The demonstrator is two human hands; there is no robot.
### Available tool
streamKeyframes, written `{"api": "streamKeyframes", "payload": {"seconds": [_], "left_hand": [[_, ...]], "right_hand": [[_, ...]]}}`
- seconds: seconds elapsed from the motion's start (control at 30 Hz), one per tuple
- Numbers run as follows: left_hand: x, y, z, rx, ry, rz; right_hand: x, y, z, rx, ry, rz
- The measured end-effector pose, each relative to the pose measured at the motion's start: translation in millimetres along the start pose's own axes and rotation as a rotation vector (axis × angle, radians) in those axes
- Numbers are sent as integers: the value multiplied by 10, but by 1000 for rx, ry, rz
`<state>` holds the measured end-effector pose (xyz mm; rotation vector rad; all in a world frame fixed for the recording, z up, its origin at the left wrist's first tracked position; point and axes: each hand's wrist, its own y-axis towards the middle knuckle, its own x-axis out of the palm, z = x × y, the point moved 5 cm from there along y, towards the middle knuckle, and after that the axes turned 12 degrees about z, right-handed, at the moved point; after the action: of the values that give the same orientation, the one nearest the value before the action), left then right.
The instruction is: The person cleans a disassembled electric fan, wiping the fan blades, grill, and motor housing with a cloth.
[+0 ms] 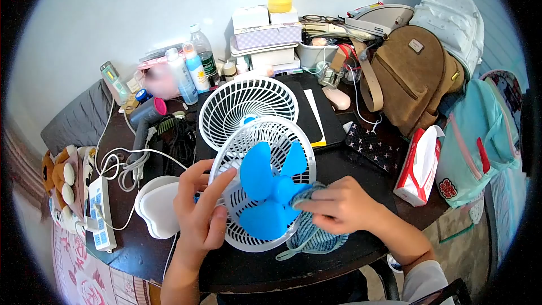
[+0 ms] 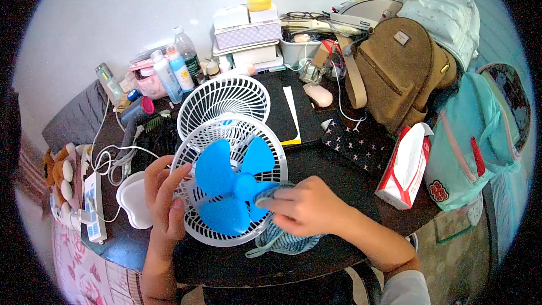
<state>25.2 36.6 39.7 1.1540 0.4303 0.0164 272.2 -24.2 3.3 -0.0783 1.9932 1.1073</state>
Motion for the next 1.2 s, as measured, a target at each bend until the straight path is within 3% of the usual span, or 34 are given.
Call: {"api": "streamKeyframes", "payload": {"seconds": [0.07, 0.2, 0.33, 0.47, 0.63, 1.2], "left_hand": [[0, -9, -9, -1, -4, 1], [0, -16, -15, 3, -7, 4], [2, -16, -16, 9, -8, 10], [-1, -13, -20, 12, 5, 3], [-9, -11, -11, 15, 14, 9], [-9, -11, -13, -6, 23, 3]], "right_hand": [[38, 4, -60, -8, 70, -82], [-15, -5, 0, 3, -18, -26], [-227, -10, 331, 197, -140, 334], [-129, -14, 499, 286, -240, 247], [-19, -29, 508, 244, -267, 73], [85, -72, 597, 277, -72, -60]]}}
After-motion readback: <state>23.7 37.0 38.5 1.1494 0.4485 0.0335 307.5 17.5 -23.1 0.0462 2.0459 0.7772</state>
